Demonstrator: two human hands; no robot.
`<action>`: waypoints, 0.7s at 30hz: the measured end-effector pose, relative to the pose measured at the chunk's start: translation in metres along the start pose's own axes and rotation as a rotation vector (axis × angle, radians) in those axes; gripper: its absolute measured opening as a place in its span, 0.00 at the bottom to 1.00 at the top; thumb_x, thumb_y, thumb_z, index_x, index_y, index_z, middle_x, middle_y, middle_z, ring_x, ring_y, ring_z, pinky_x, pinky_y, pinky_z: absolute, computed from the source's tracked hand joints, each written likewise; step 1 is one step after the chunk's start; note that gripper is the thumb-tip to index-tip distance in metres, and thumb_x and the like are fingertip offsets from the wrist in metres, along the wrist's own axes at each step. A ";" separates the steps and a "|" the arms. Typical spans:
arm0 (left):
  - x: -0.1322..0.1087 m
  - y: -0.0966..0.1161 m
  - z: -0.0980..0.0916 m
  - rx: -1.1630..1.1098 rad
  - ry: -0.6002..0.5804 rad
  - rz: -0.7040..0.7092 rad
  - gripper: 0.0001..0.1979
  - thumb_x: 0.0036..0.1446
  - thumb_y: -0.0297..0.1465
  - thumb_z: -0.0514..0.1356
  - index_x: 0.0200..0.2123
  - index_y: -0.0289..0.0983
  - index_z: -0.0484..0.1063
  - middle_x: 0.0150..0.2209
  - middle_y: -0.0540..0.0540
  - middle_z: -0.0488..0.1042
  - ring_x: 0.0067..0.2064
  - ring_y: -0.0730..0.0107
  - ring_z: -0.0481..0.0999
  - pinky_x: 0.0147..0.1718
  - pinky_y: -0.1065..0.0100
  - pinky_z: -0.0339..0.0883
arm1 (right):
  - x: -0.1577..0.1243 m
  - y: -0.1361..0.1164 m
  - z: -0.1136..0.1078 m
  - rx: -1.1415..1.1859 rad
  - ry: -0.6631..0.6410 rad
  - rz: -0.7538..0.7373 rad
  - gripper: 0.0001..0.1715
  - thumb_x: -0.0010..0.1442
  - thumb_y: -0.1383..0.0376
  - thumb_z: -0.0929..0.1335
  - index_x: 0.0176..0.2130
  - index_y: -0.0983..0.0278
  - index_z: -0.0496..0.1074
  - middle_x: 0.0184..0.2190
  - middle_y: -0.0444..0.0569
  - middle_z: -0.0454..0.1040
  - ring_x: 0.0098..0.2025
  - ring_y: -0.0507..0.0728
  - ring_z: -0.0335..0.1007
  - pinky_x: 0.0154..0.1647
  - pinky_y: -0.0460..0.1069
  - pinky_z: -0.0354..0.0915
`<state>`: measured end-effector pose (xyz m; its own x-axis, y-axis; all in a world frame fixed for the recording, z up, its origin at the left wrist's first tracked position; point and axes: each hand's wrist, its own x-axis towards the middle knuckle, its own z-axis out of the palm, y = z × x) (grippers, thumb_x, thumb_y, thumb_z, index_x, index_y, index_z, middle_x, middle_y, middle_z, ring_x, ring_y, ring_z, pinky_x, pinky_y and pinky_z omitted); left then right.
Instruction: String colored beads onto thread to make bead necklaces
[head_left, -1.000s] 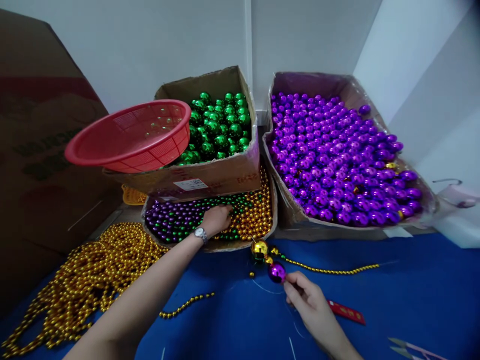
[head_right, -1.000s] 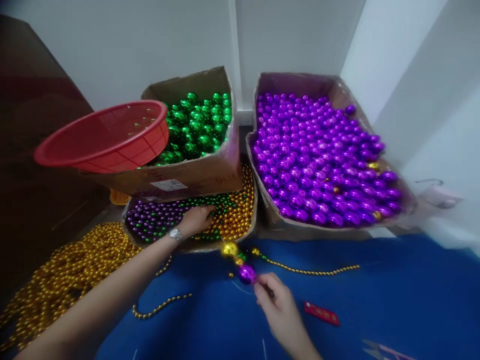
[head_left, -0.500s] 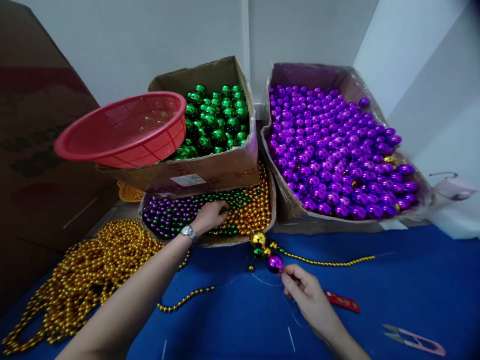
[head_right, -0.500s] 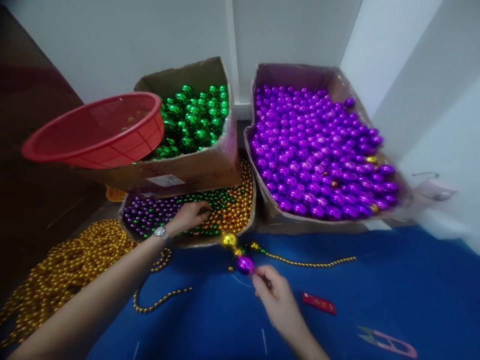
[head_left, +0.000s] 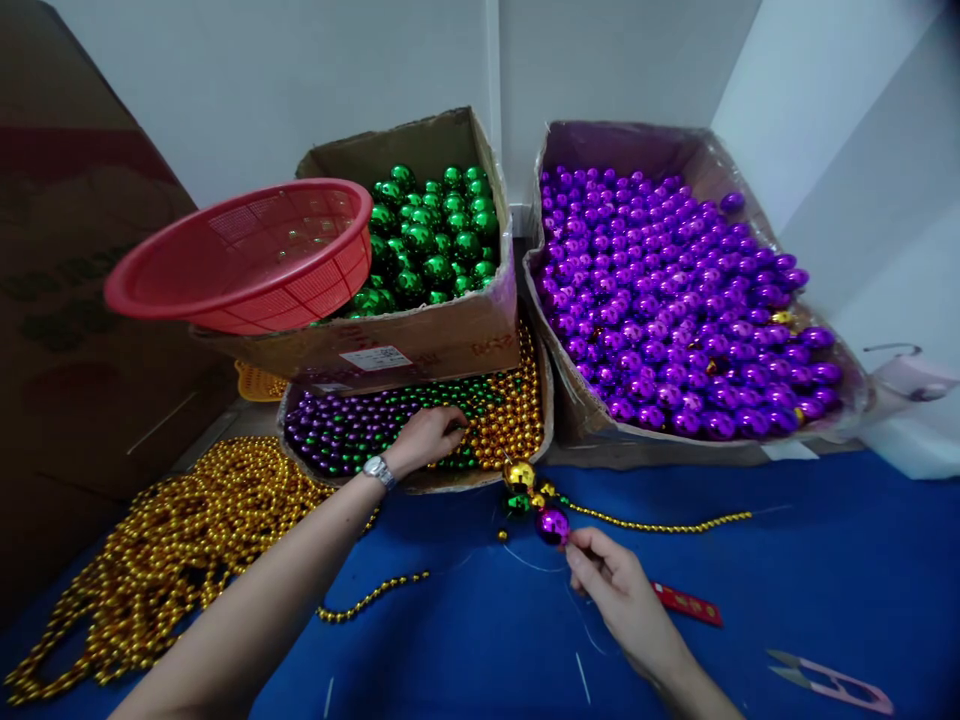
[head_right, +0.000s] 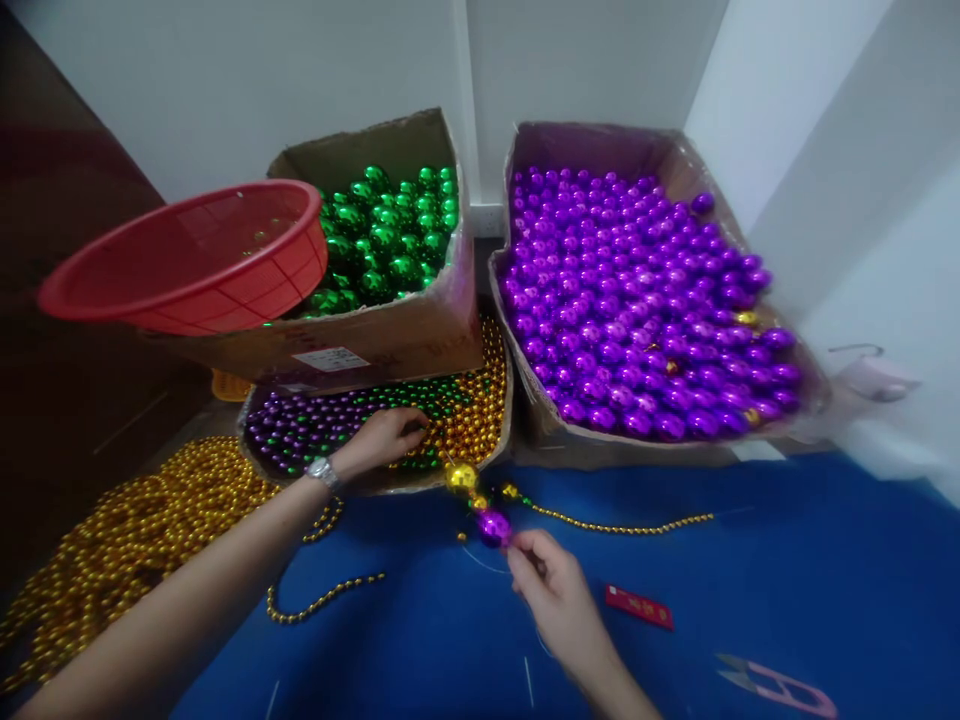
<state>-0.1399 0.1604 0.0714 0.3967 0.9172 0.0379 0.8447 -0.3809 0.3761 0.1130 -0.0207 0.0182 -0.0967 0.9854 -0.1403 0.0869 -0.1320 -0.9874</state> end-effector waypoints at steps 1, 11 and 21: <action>-0.001 0.003 -0.002 -0.028 0.011 0.004 0.11 0.53 0.32 0.56 0.38 0.37 0.76 0.33 0.45 0.77 0.35 0.63 0.74 0.38 0.67 0.63 | 0.000 0.000 0.000 -0.001 0.001 0.003 0.18 0.61 0.52 0.63 0.34 0.65 0.69 0.24 0.42 0.64 0.27 0.51 0.63 0.29 0.44 0.60; -0.064 0.089 0.009 -1.241 -0.172 -0.043 0.25 0.54 0.34 0.61 0.54 0.38 0.61 0.50 0.40 0.69 0.44 0.64 0.73 0.41 0.65 0.68 | 0.005 0.000 0.006 -0.003 -0.009 -0.028 0.16 0.62 0.54 0.63 0.36 0.64 0.70 0.27 0.43 0.65 0.28 0.50 0.63 0.29 0.44 0.60; -0.060 0.082 0.011 -1.353 0.035 -0.143 0.22 0.51 0.30 0.64 0.48 0.38 0.61 0.39 0.46 0.71 0.39 0.64 0.75 0.34 0.67 0.70 | 0.007 0.001 0.005 -0.103 -0.038 -0.061 0.15 0.63 0.56 0.62 0.36 0.65 0.69 0.27 0.43 0.65 0.28 0.50 0.63 0.28 0.44 0.59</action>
<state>-0.0904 0.0725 0.0903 0.3096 0.9489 -0.0619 -0.1414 0.1103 0.9838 0.1077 -0.0145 0.0157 -0.1420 0.9863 -0.0843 0.1808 -0.0579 -0.9818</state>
